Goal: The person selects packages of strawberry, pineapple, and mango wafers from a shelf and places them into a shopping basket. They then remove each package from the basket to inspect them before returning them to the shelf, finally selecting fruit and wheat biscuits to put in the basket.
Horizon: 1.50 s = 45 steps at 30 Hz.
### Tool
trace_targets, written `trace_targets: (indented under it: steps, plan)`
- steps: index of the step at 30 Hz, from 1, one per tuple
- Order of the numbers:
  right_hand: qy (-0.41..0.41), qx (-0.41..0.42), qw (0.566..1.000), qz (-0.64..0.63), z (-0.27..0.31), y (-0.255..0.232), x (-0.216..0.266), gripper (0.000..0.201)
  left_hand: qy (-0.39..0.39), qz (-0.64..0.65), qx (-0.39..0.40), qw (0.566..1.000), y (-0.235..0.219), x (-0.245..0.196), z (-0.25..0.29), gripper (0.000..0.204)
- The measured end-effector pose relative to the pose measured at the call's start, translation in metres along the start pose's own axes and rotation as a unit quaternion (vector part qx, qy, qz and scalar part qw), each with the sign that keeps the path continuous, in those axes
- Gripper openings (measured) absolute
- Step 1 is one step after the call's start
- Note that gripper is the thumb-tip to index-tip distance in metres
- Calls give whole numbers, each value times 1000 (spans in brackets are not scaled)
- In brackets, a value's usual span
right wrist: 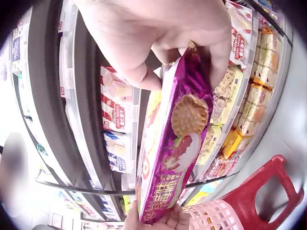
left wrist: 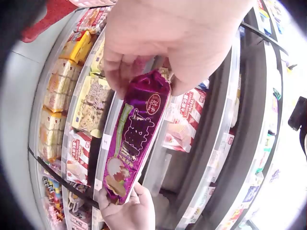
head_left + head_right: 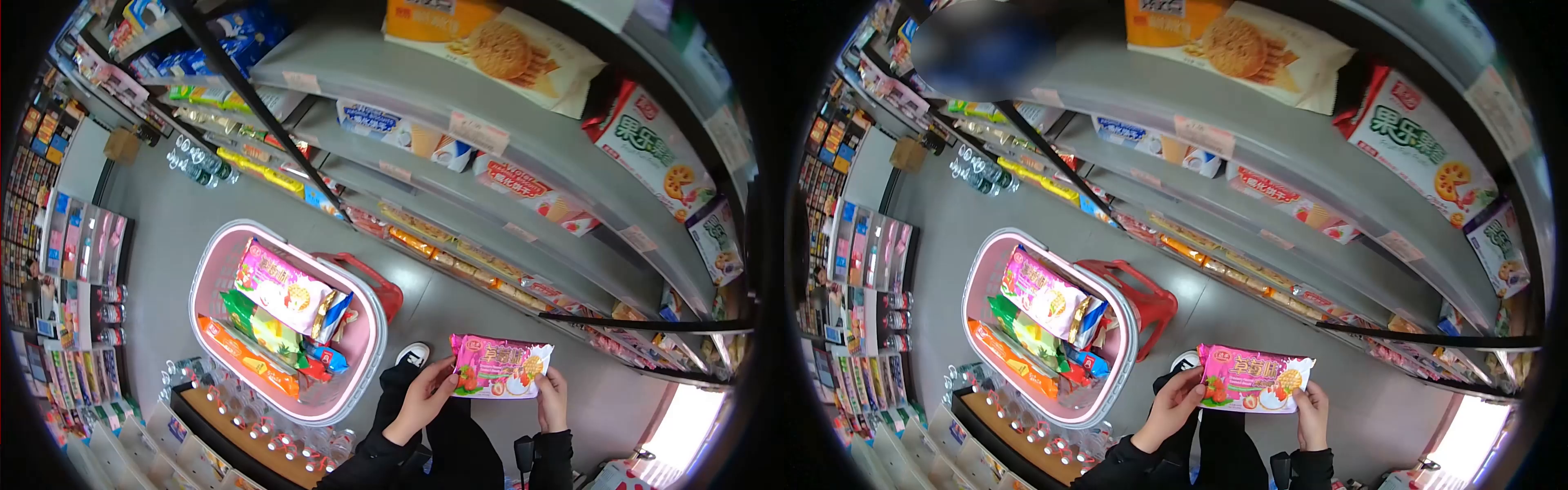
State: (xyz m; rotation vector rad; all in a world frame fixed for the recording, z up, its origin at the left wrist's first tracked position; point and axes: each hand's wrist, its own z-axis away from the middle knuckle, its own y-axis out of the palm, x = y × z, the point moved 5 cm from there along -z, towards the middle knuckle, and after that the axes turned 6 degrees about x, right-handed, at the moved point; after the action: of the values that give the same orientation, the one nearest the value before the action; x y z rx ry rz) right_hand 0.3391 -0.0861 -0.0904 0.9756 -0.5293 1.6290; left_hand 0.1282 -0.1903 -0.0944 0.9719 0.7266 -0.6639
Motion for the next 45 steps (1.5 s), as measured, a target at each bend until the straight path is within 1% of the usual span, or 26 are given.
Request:
trace_targets:
  steps: [3, 7, 9, 11, 13, 14, 15, 16, 17, 19, 20, 21, 23, 24, 26, 28, 30, 31, 33, 36, 37, 39, 41, 43, 45]
  plan:
    - [-10, -30, 999, -31, 7, -3, 2, 24, 3, -30, 13, 999, 7, -9, -2, 35]
    - [-22, -24, 999, -38, 19, 1, 19, 24, 22, -36, 53, 998, 21, -41, -3, 36]
    - [-41, -26, 998, -42, 23, 5, 33, 23, 39, -61, 74, 995, 30, -60, -5, 36]
    - [-53, -42, 997, -49, 36, 11, 50, 23, 52, -73, 78, 993, 37, -79, -3, 35]
    - [-82, -50, 995, -12, 51, 21, 78, 21, 35, -164, 79, 983, 47, -107, 2, 34]
    - [-85, -70, 994, -18, 61, 19, 85, 21, 48, -144, 90, 984, 49, -111, 5, 34]
    - [-82, -54, 995, -7, 65, 22, 92, 20, 68, -125, 101, 985, 52, -117, 2, 33]
    - [-82, -34, 996, 6, 67, 24, 99, 20, 68, -124, 108, 984, 52, -119, 3, 33]
    - [-92, -32, 995, -8, 71, 23, 99, 19, 67, -133, 105, 983, 55, -127, 6, 33]
    - [-108, -27, 994, 24, 76, 20, 95, 18, 67, -147, 110, 981, 49, -126, 7, 33]
    - [-90, -13, 996, 16, 82, 22, 99, 17, 65, -150, 114, 980, 50, -132, 10, 33]
    - [-89, -15, 996, -4, 90, 27, 105, 17, 54, -169, 114, 978, 55, -141, 14, 33]
    - [-91, 8, 995, 29, 104, 31, 113, 19, 36, -159, 130, 978, 54, -146, 17, 33]
    - [-93, 0, 995, 24, 109, 30, 116, 19, 41, -162, 144, 975, 54, -150, 18, 32]
    - [-96, 26, 994, 38, 119, 34, 117, 21, 32, -174, 152, 972, 56, -156, 22, 32]
    - [-104, 22, 994, 15, 124, 34, 115, 18, 20, -196, 159, 967, 61, -159, 25, 32]
    - [-111, 16, 994, -4, 127, 29, 112, 16, 47, -203, 164, 964, 69, -162, 28, 33]
    - [-126, 17, 992, 3, 129, 25, 111, 17, 45, -206, 169, 963, 75, -163, 32, 33]
    - [-141, 19, 990, 8, 136, 21, 113, 18, 19, -203, 148, 968, 83, -166, 38, 38]
    - [-156, -8, 987, 23, 142, 13, 115, 18, -1, -215, 167, 962, 82, -158, 36, 48]
    - [-145, -6, 989, -6, 152, 17, 127, 19, 8, -203, 166, 965, 85, -160, 37, 47]
    - [-141, -2, 990, -12, 160, 17, 138, 22, 30, -199, 183, 962, 88, -161, 35, 45]
    - [-182, 2, 983, -16, 158, 12, 140, 22, 57, -222, 186, 955, 101, -174, 39, 45]
    - [-204, -5, 976, 79, 156, 4, 142, 23, 91, -290, 181, 935, 106, -184, 40, 45]
    - [-213, 6, 976, 39, 158, 6, 152, 23, 66, -250, 185, 948, 115, -190, 43, 44]
